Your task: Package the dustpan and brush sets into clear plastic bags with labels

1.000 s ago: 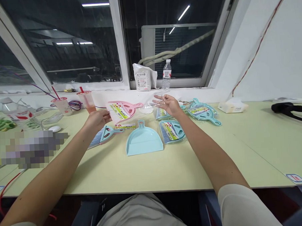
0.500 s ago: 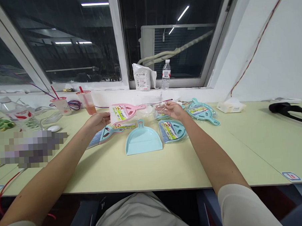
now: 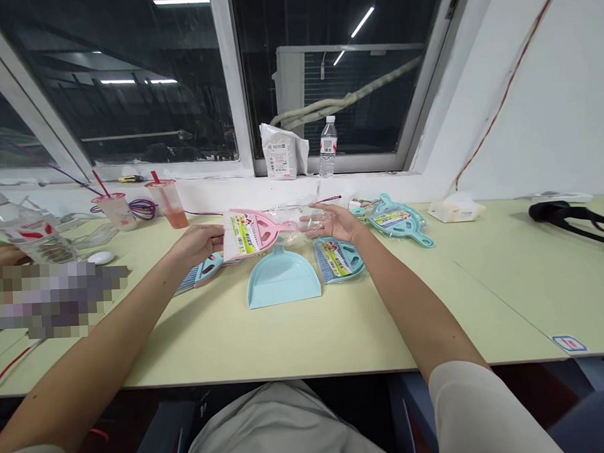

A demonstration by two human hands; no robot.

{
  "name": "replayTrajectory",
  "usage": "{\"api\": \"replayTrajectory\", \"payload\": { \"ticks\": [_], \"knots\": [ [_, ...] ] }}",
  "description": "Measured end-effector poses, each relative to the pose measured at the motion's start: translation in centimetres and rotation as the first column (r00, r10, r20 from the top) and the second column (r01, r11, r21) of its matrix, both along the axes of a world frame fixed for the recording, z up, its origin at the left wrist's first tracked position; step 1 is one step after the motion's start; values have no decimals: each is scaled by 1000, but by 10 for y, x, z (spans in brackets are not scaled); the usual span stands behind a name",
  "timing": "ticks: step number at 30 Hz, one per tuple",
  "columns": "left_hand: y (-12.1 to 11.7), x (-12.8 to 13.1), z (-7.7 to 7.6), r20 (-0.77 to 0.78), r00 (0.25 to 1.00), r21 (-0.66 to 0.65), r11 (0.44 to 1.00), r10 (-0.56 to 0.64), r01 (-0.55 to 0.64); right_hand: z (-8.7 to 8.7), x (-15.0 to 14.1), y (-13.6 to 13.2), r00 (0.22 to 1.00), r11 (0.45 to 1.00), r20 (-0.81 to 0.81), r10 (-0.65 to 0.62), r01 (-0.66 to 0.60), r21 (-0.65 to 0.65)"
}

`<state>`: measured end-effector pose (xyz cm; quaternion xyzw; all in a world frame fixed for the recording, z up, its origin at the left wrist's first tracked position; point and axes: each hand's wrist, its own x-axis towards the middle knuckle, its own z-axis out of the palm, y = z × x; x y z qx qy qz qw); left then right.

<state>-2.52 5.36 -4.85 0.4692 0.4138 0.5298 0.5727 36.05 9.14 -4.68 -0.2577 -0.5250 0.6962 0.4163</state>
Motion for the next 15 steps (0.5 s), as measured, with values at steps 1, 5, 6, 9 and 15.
{"api": "replayTrajectory", "payload": {
  "ticks": [1, 5, 6, 9, 15],
  "knots": [
    [0, 0, 0, 1, 1000, -5, 1000, 2, -2, 0, -1, -1, 1000, 999, 15, 14, -15, 30],
    [3, -3, 0, -5, 1000, 4, 1000, 21, -21, -3, 0, -2, 998, 991, 37, 56, -61, 122],
    [4, -5, 0, -5, 1000, 7, 1000, 22, -22, -4, 0, -2, 997, 989, 38, 61, -66, 130],
    [7, -8, 0, -2, 1000, 16, 1000, 17, -17, -6, 1, -4, 995, 988, 60, 85, -92, 125],
    [5, -4, -1, -2, 1000, 57, 998, -4, 4, -5, -1, -7, 979, 982, 106, 175, -182, 57]
  ]
}}
